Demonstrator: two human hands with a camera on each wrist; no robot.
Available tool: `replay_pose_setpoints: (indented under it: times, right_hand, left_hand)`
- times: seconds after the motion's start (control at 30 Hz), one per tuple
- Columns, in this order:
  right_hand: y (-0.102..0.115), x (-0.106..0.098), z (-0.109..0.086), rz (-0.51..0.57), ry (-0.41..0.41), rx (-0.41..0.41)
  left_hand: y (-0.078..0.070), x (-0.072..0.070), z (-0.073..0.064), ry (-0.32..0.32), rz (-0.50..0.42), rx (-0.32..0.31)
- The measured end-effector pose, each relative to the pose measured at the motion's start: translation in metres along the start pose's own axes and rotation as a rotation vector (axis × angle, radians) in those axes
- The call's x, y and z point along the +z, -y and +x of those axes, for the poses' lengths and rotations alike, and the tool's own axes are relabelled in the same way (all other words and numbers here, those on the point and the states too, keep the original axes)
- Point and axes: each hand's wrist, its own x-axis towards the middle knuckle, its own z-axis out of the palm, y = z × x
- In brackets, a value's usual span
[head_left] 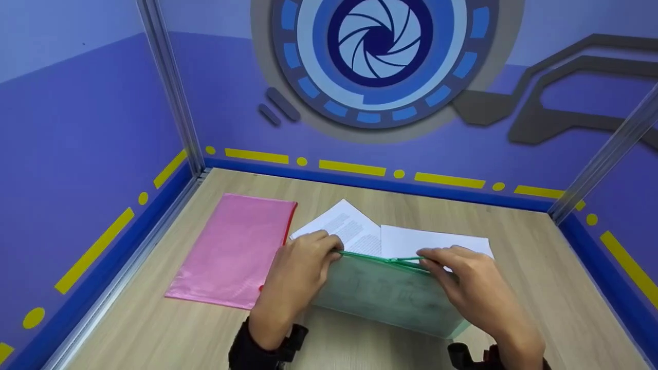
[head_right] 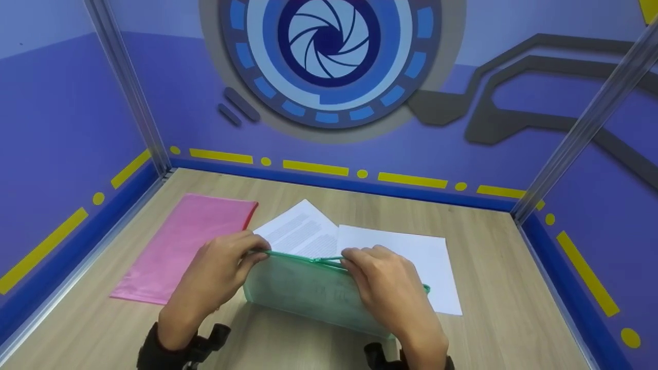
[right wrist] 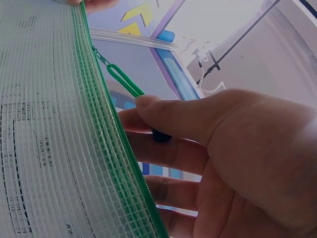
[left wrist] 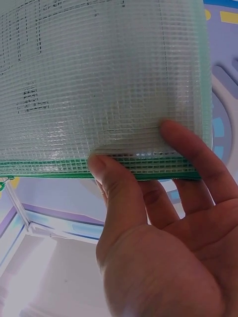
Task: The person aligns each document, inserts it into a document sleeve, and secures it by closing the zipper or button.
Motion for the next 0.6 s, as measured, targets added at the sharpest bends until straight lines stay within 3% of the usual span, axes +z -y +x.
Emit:
replay_pose_setpoints:
  times: [0.6]
  right_hand:
    - [-0.0015, -0.0021, -0.001, -0.034, 0.031, 0.064]
  left_hand:
    - [0.0024, 0.0008, 0.0001, -0.005, 0.0, -0.024]
